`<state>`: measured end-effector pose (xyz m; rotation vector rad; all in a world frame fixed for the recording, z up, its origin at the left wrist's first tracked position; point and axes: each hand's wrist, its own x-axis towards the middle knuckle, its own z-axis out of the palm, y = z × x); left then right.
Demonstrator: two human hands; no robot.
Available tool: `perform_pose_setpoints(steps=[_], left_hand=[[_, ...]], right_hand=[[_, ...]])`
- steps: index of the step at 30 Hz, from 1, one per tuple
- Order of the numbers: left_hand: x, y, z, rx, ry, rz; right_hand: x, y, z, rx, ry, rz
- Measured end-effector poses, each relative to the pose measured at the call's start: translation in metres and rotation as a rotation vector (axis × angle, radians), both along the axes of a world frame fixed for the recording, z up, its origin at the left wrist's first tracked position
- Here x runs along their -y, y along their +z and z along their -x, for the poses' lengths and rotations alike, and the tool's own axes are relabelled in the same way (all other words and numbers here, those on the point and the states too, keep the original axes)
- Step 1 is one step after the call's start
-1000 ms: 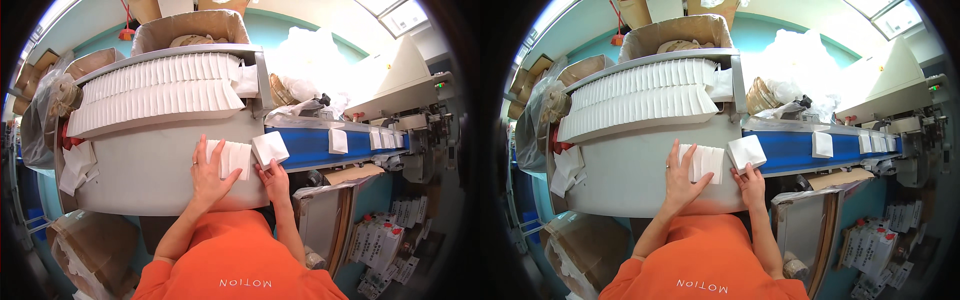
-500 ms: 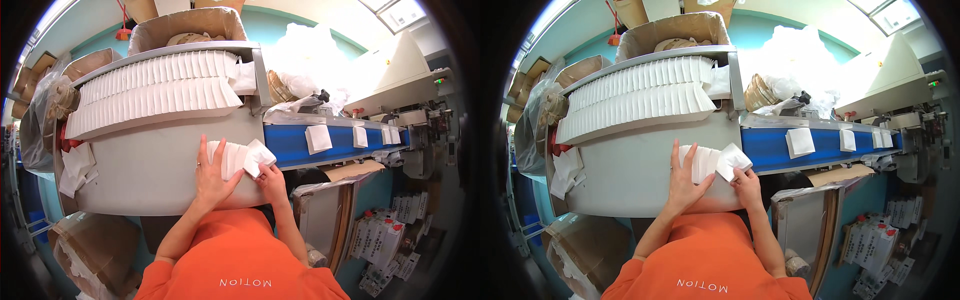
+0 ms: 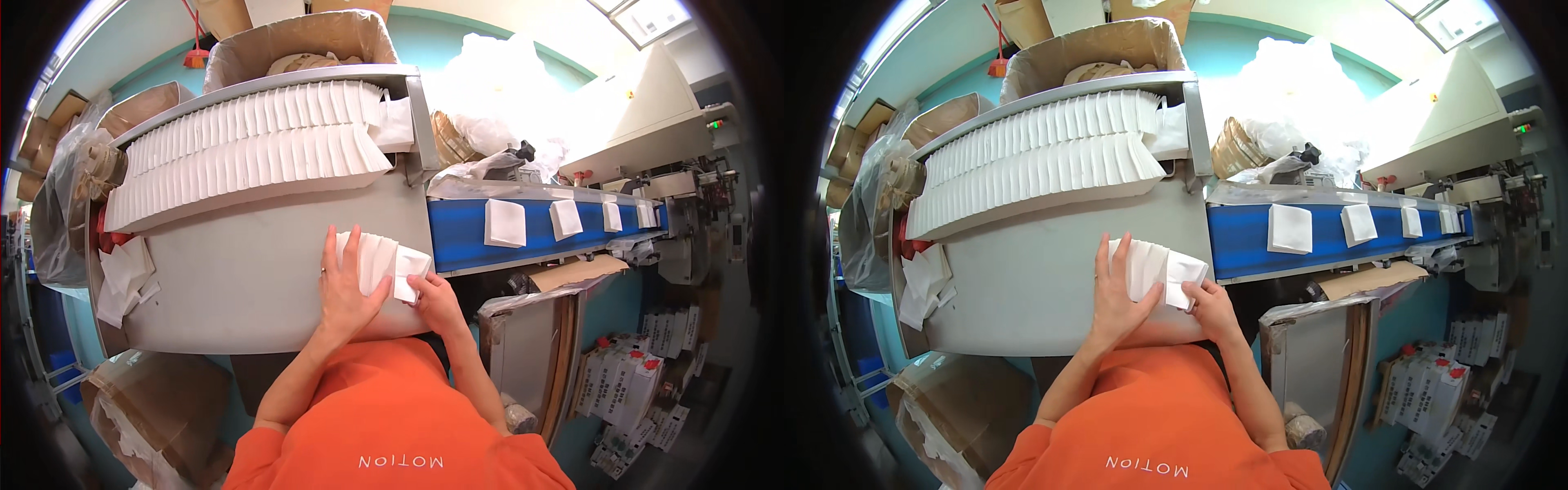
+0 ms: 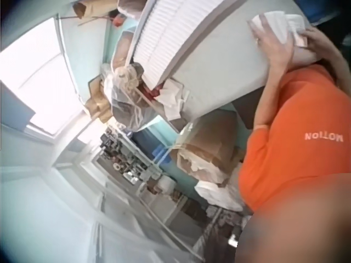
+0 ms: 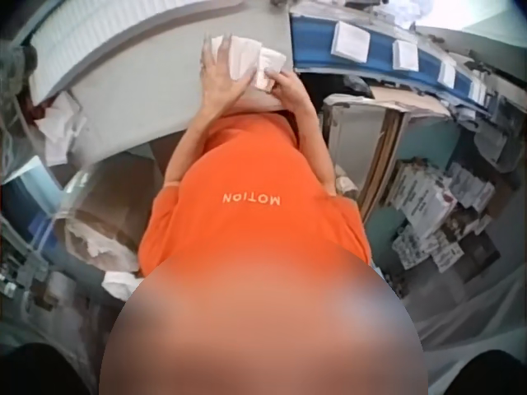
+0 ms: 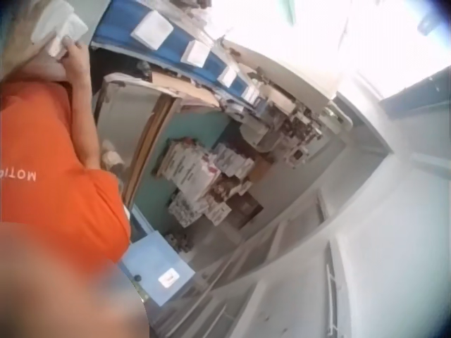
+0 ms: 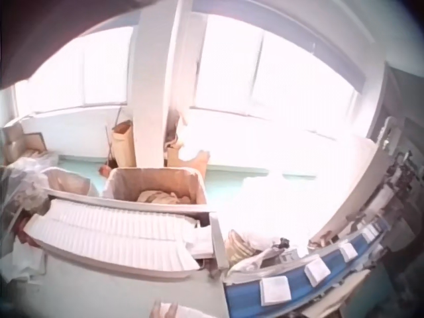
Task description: Packing folded paper products from a production line into a conveyor system.
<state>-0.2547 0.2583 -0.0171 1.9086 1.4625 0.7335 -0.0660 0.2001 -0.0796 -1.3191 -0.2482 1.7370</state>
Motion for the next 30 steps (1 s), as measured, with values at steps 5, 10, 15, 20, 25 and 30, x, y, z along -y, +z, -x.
perform_pose_setpoints(steps=[5,10,15,20,25,30], left_hand=[[-0.001,-0.022,0.005,0.384,0.121,0.187],[-0.004,-0.017,0.008,0.546,0.065,0.458],[-0.002,-0.018,0.009,0.393,0.06,0.279],[-0.003,-0.015,0.006,0.486,0.016,0.41],[0.006,-0.028,-0.004,0.607,-0.06,0.506],[0.005,-0.026,0.0,0.449,-0.059,0.364]], right_hand=[[-0.022,0.027,-0.004,0.145,-0.3,-0.017],[-0.031,0.042,0.034,0.55,0.223,-0.347],[-0.02,0.026,0.016,0.02,0.033,0.061],[-0.018,0.022,0.0,0.097,-0.384,-0.031],[-0.025,0.046,0.028,0.581,0.162,-0.256],[-0.014,0.028,0.006,0.017,0.105,0.071]])
